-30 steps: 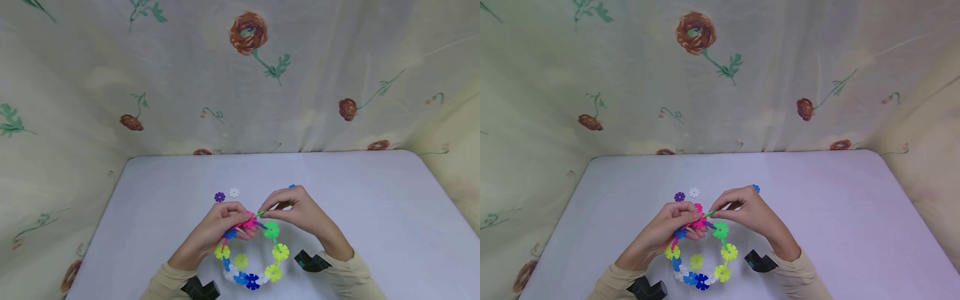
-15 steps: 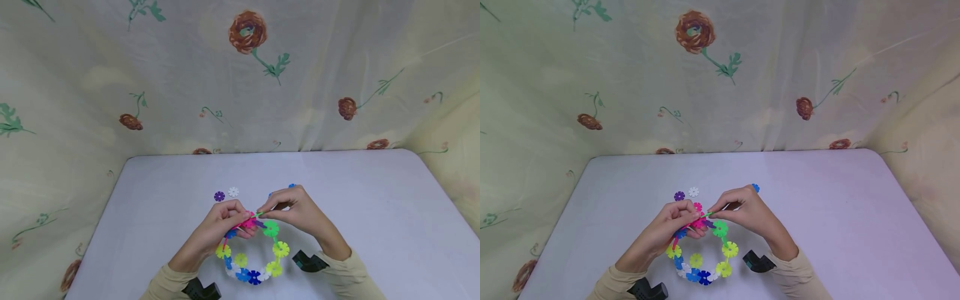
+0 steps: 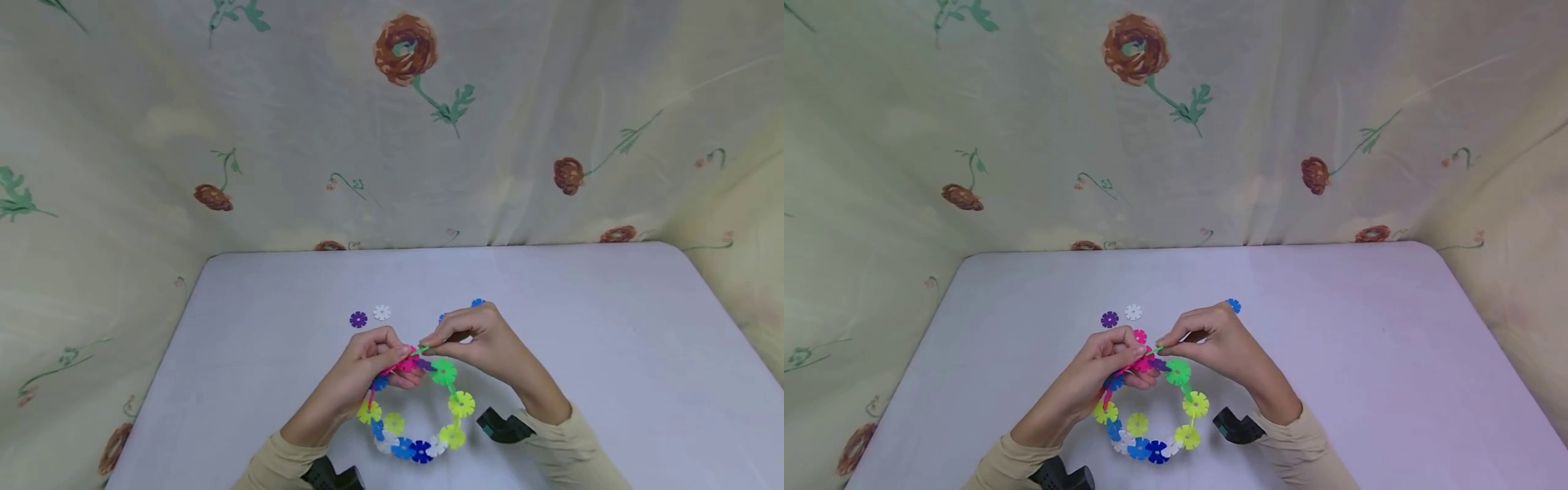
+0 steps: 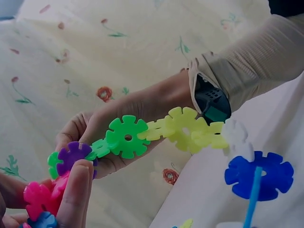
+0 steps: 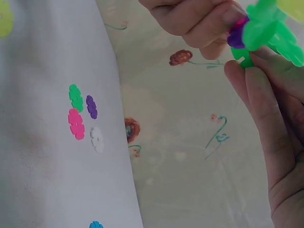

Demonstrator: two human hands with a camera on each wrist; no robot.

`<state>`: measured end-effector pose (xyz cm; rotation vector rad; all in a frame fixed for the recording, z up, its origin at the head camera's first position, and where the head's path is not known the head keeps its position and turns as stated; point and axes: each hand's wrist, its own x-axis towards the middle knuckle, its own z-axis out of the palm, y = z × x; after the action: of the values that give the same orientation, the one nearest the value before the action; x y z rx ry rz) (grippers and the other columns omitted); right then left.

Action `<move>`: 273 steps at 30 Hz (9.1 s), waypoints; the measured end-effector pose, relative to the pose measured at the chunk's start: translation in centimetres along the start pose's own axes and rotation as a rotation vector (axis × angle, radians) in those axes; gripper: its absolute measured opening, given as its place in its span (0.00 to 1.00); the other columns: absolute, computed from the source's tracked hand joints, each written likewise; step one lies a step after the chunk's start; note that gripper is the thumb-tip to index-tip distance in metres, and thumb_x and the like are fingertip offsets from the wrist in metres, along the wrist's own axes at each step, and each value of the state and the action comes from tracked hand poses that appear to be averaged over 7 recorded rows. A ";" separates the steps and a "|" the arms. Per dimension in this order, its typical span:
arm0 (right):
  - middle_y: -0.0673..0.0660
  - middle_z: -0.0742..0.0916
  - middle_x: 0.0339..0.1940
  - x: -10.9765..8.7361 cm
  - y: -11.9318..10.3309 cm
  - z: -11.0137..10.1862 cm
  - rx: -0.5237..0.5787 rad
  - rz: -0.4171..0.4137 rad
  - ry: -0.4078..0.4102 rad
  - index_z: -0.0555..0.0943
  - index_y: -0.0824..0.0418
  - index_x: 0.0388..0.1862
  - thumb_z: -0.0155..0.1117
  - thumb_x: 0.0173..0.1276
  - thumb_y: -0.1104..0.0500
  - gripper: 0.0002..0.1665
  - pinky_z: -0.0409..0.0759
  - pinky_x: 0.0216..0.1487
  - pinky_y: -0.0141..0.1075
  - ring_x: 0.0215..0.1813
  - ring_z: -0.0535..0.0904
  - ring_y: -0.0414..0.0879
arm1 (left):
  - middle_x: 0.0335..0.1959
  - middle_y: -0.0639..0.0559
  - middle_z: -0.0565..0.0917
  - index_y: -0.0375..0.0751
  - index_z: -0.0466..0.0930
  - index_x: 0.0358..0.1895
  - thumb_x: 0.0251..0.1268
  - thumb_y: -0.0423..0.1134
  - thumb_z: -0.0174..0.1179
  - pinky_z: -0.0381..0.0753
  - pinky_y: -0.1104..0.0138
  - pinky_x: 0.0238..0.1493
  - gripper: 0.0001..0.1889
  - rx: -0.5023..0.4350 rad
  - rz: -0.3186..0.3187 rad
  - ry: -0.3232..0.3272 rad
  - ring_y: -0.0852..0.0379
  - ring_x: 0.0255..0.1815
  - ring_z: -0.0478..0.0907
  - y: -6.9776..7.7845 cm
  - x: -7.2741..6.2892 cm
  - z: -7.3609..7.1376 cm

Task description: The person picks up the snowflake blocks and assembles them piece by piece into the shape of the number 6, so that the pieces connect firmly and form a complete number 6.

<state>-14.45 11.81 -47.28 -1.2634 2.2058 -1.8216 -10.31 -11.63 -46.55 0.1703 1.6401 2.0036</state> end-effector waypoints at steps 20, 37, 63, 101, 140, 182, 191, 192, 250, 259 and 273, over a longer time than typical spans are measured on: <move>0.58 0.92 0.31 0.0 -0.3 0.5 -0.052 -0.050 0.011 0.91 0.61 0.33 0.76 0.57 0.76 0.12 0.76 0.23 0.24 0.26 0.84 0.41 | 0.30 0.52 0.88 0.36 0.73 0.37 0.79 0.31 0.54 0.91 0.66 0.38 0.07 -0.038 -0.016 0.062 0.59 0.29 0.91 0.2 -0.3 0.4; 0.60 0.92 0.30 0.1 0.0 0.6 -0.039 -0.119 0.026 0.90 0.61 0.35 0.75 0.59 0.75 0.11 0.82 0.28 0.24 0.31 0.88 0.39 | 0.31 0.52 0.89 0.36 0.73 0.37 0.80 0.32 0.53 0.91 0.66 0.38 0.08 -0.024 -0.025 0.058 0.59 0.29 0.90 0.9 -0.3 0.5; 0.58 0.92 0.31 0.3 -1.8 0.4 -0.004 -0.142 0.042 0.91 0.62 0.37 0.74 0.57 0.78 0.15 0.84 0.30 0.25 0.33 0.88 0.37 | 0.27 0.55 0.88 0.40 0.77 0.34 0.79 0.32 0.51 0.89 0.71 0.34 0.11 -0.212 0.014 -0.162 0.64 0.27 0.88 0.9 -1.0 -0.3; 0.45 0.84 0.29 0.0 1.3 8.8 -0.264 0.544 -0.589 0.83 0.54 0.32 0.83 0.51 0.67 0.17 0.77 0.35 0.27 0.30 0.73 0.35 | 0.34 0.56 0.78 0.41 0.71 0.64 0.85 0.44 0.44 0.70 0.80 0.20 0.16 -0.364 0.188 0.240 0.64 0.27 0.74 2.1 -0.8 -2.3; 0.48 0.92 0.40 -0.5 -4.3 -3.7 0.009 0.395 0.262 0.86 0.68 0.52 0.67 0.72 0.67 0.12 0.91 0.41 0.39 0.37 0.91 0.46 | 0.22 0.57 0.78 0.30 0.74 0.59 0.78 0.39 0.59 0.67 0.79 0.16 0.17 -0.089 0.154 -0.020 0.65 0.15 0.72 0.0 -0.6 0.6; 0.60 0.91 0.35 0.4 -5.7 -0.1 -0.058 0.441 0.188 0.90 0.65 0.43 0.73 0.67 0.66 0.07 0.91 0.40 0.34 0.32 0.90 0.45 | 0.18 0.60 0.82 0.24 0.84 0.54 0.71 0.31 0.65 0.60 0.77 0.14 0.15 -0.019 0.114 0.159 0.65 0.14 0.67 -0.8 -0.3 1.5; 0.64 0.91 0.36 0.5 -4.6 -0.3 0.049 0.414 0.177 0.88 0.72 0.42 0.71 0.67 0.70 0.06 0.91 0.37 0.38 0.30 0.91 0.44 | 0.21 0.61 0.85 0.21 0.82 0.54 0.71 0.32 0.65 0.62 0.77 0.15 0.16 -0.012 0.132 0.169 0.66 0.14 0.67 -0.9 -0.2 1.6; 0.62 0.92 0.36 0.5 -4.5 -0.3 0.064 0.412 0.179 0.88 0.72 0.41 0.71 0.67 0.70 0.06 0.91 0.37 0.38 0.30 0.91 0.44 | 0.20 0.60 0.83 0.22 0.83 0.54 0.70 0.31 0.65 0.62 0.77 0.15 0.16 -0.009 0.139 0.169 0.66 0.14 0.68 -0.8 -0.2 1.6; 0.60 0.89 0.39 -2.1 4.2 -5.0 -0.191 0.691 0.057 0.82 0.63 0.50 0.72 0.70 0.62 0.12 0.90 0.36 0.39 0.35 0.88 0.49 | 0.38 0.51 0.80 0.46 0.66 0.51 0.86 0.47 0.43 0.85 0.71 0.25 0.09 -0.055 0.068 0.099 0.61 0.17 0.80 -1.0 0.2 0.9; 0.46 0.90 0.41 -0.5 -0.4 -2.4 0.088 0.272 0.034 0.85 0.68 0.48 0.65 0.72 0.70 0.08 0.91 0.38 0.39 0.38 0.90 0.42 | 0.37 0.50 0.79 0.43 0.65 0.51 0.87 0.47 0.42 0.86 0.70 0.25 0.11 -0.009 0.062 -0.048 0.62 0.17 0.82 -1.2 0.1 1.2; 0.45 0.90 0.38 -0.7 -0.4 -2.0 0.097 0.218 0.050 0.87 0.66 0.41 0.69 0.66 0.74 0.07 0.90 0.36 0.37 0.33 0.89 0.43 | 0.35 0.50 0.78 0.40 0.65 0.50 0.87 0.46 0.41 0.85 0.70 0.22 0.12 -0.022 0.053 -0.120 0.62 0.15 0.80 -1.3 0.2 1.3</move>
<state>-14.72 13.88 -46.67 -0.9292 2.1518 -1.8676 -9.51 -10.27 -47.45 0.3226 1.5524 2.0090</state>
